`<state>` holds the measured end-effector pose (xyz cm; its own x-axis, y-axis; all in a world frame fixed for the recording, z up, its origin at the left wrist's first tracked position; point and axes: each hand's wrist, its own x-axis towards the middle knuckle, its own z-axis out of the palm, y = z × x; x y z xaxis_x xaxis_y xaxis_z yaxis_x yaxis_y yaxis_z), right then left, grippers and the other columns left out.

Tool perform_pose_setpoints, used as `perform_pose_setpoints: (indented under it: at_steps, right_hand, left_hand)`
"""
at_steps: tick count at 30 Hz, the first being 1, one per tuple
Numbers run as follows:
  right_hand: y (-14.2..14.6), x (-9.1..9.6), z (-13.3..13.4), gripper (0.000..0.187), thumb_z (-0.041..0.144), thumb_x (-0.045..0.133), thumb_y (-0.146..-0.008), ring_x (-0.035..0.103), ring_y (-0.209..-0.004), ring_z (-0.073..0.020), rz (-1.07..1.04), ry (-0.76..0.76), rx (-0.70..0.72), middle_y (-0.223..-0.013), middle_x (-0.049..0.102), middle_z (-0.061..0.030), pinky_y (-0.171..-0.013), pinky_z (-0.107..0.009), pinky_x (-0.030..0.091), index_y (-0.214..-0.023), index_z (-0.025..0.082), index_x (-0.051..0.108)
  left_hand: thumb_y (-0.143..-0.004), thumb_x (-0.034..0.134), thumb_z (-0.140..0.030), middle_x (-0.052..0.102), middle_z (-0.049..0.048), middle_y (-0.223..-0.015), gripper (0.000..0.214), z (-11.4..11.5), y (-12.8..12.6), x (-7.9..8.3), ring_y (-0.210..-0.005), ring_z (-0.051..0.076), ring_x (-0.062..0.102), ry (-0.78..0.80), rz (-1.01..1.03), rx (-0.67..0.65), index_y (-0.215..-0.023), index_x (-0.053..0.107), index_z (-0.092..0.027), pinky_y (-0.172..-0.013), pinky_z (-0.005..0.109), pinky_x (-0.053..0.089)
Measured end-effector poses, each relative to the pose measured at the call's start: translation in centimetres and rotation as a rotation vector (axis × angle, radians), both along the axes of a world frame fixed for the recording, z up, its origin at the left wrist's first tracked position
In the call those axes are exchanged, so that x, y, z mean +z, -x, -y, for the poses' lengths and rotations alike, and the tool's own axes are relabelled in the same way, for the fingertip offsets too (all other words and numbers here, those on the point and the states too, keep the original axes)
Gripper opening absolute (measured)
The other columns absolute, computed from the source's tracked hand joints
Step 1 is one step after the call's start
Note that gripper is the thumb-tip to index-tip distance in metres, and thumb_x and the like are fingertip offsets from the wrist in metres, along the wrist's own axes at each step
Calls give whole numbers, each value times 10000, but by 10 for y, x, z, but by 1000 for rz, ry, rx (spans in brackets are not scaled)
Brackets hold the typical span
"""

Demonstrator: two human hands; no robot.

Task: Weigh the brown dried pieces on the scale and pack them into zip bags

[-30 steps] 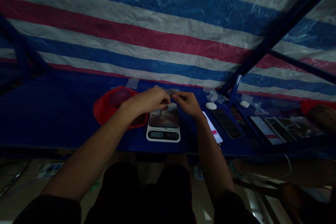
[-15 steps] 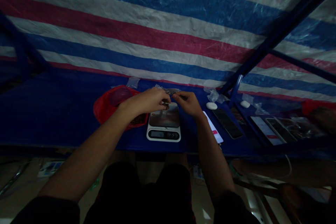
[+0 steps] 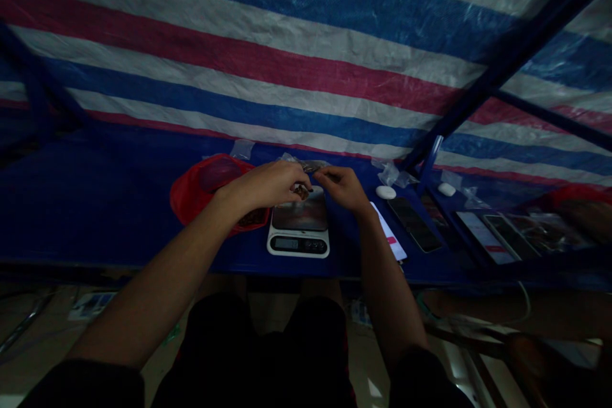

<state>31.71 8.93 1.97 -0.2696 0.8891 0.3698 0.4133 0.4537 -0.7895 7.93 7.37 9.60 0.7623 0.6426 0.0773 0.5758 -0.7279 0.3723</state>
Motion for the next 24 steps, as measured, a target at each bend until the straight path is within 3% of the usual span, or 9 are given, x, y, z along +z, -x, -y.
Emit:
perform_pose_setpoints:
  at_steps: [6,11,18,24]
  right_hand:
    - [-6,-11,-7,172,298,748,-876,674,-746,-196,228,1,39,-854,806,-80,-692,-316,480,-902,168,858]
    - [-8,-14,-8,144,274,755,-872,688,-777,-203,267,-4,48,-883,814,-75,-717,-325,497,-914,183,858]
    - [-4,3,2,176,362,761,-905,688,-828,-221,48,4,71,-919,797,-70,-761,-358,522,-937,211,846]
    - [2,8,8,234,466,829,-872,686,-847,-237,-32,84,140,-933,786,-65,-771,-385,535,-947,245,848]
  left_hand:
    - [-920,744,-149,800,93,-1175,251,-1,0,-3,-1076,232,736,-6,-2,4,-1155,821,-187,-942,326,522]
    - [-921,745,-151,792,90,-1188,268,0,1,-3,-1092,233,732,1,12,8,-1176,811,-196,-952,326,524]
    - [-905,782,-183,769,85,-1215,300,1,5,-5,-1110,237,716,-16,53,31,-1203,794,-217,-945,323,513]
    - [-911,778,-228,796,56,-1016,94,0,31,-11,-924,210,727,16,27,157,-997,780,-190,-789,294,489]
